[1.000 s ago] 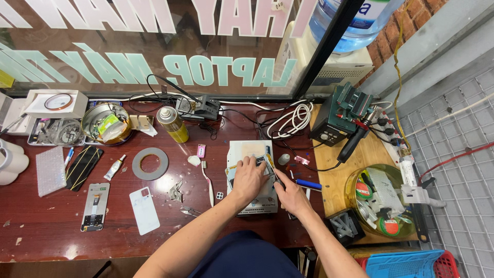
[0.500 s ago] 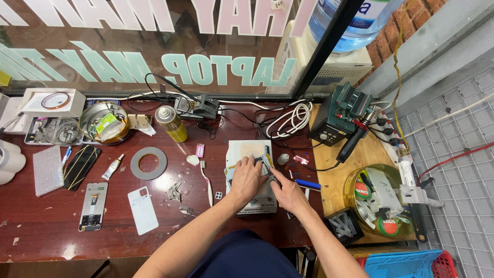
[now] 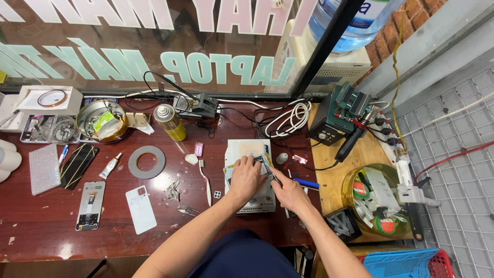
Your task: The person disassembles a light blue smartphone, removes the back cover, and manipulates internal components including the battery and camera module. They use a prying tool to separate parts and handle the device with both hands throughout the process.
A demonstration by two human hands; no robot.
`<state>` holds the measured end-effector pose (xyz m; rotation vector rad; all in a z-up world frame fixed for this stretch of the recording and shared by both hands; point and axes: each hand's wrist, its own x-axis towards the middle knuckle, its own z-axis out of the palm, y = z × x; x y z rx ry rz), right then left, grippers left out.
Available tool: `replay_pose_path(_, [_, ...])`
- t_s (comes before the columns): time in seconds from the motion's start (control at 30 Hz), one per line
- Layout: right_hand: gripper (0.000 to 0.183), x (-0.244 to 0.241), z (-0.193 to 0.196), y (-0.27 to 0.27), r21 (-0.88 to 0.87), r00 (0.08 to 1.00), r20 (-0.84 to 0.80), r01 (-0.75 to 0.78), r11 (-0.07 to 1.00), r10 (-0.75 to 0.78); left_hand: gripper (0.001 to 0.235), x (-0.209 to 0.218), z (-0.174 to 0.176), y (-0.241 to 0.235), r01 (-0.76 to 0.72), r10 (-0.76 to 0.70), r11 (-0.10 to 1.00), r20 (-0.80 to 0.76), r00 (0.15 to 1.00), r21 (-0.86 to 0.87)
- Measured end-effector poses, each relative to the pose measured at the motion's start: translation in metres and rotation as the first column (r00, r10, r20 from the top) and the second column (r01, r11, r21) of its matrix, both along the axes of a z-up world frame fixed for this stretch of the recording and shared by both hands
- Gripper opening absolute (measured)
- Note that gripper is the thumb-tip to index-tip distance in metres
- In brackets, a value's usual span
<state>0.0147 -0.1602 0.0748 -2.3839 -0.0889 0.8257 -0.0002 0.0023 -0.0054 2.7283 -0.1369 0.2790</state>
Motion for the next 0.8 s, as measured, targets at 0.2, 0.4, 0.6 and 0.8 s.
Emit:
replay_pose_path(0.2, [0.058,0.000,0.002,0.001,0.021,1.000,-0.006,-0.004,1.000,0.004,0.041,-0.001,-0.001,0.001,0.001,0.000,1.000,0.020,1.000,-0.014])
replay_pose_path(0.4, [0.058,-0.001,0.003,0.003,0.031,1.000,-0.026,-0.016,0.999,0.016,0.041,-0.001,0.001,0.001,0.005,-0.004,1.000,0.035,0.999,-0.020])
replay_pose_path(0.6, [0.058,0.000,-0.001,0.002,0.004,0.998,-0.060,-0.018,1.000,0.019,0.038,-0.001,0.003,0.001,0.013,-0.013,1.000,-0.011,1.000,-0.015])
replay_pose_path(0.8, [0.057,0.003,-0.019,-0.003,0.101,0.997,0.075,-0.045,0.994,0.038,0.045,-0.004,0.002,0.009,0.099,-0.100,0.994,0.009,0.995,0.048])
